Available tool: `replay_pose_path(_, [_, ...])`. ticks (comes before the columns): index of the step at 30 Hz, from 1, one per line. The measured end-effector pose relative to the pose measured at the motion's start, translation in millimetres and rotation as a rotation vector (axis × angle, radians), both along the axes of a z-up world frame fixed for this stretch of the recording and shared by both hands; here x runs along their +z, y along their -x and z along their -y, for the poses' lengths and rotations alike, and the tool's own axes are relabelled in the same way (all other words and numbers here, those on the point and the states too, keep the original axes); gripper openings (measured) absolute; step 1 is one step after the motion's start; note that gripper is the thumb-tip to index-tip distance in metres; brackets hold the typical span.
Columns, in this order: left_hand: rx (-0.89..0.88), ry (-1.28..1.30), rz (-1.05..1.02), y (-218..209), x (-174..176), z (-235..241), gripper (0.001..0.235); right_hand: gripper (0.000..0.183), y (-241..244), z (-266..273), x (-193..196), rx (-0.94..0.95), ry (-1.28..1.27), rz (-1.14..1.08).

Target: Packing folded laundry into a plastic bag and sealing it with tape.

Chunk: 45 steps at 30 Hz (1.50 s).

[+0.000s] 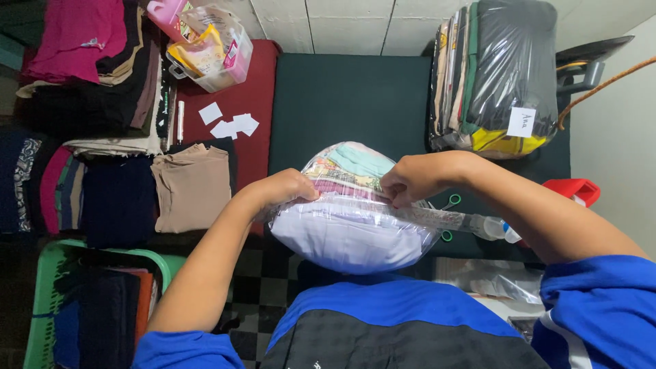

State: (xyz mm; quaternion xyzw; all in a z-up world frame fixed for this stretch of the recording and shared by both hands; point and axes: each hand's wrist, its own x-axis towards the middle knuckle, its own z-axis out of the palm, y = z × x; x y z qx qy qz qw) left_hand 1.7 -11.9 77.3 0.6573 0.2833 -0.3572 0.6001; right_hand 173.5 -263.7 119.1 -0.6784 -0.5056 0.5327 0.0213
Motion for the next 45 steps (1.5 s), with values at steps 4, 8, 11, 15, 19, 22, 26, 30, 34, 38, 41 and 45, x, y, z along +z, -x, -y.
replay_pose_path(4, [-0.005,0.001,0.008,1,-4,0,0.018,0.045,2,3,10,-0.028,0.038,0.207])
replay_pose_path(8, [0.001,-0.002,0.014,2,-16,-3,0.017,0.059,2,16,18,-0.086,0.002,0.300])
replay_pose_path(11, [-0.009,-0.008,0.047,3,-27,-5,0.017,0.069,6,42,-21,-0.219,-0.162,0.370])
replay_pose_path(15, [-0.004,-0.012,0.047,1,-35,-7,0.016,0.084,10,69,-92,-0.417,-0.534,0.120])
replay_pose_path(19, [0.002,0.003,0.058,6,-28,-7,0.017,0.076,9,79,-115,-0.532,-0.541,0.094])
replay_pose_path(22, [-0.010,-0.009,0.062,2,-17,-4,0.018,0.061,13,78,-103,-0.558,-0.614,0.159])
replay_pose_path(26, [0.034,0.005,0.006,2,-18,-3,0.018,0.078,19,67,-89,-0.487,-0.560,0.283])
replay_pose_path(30, [0.027,0.009,0.026,2,-24,-7,0.019,0.071,12,76,-95,-0.507,-0.495,0.384])
replay_pose_path(34, [0.022,0.019,0.018,11,-31,-11,0.018,0.081,14,90,-81,-0.445,-0.470,0.344])
replay_pose_path(38, [-0.018,0.006,0.077,12,-40,-25,0.018,0.063,-26,148,-93,-0.675,-0.739,0.541])
replay_pose_path(41, [-0.018,0.001,0.044,16,-21,-12,0.022,0.052,-26,245,-105,-1.032,-0.909,0.521])
replay_pose_path(45, [-0.015,0.091,0.050,23,-82,-58,0.027,0.030,-10,393,-191,-1.907,-0.775,0.407])
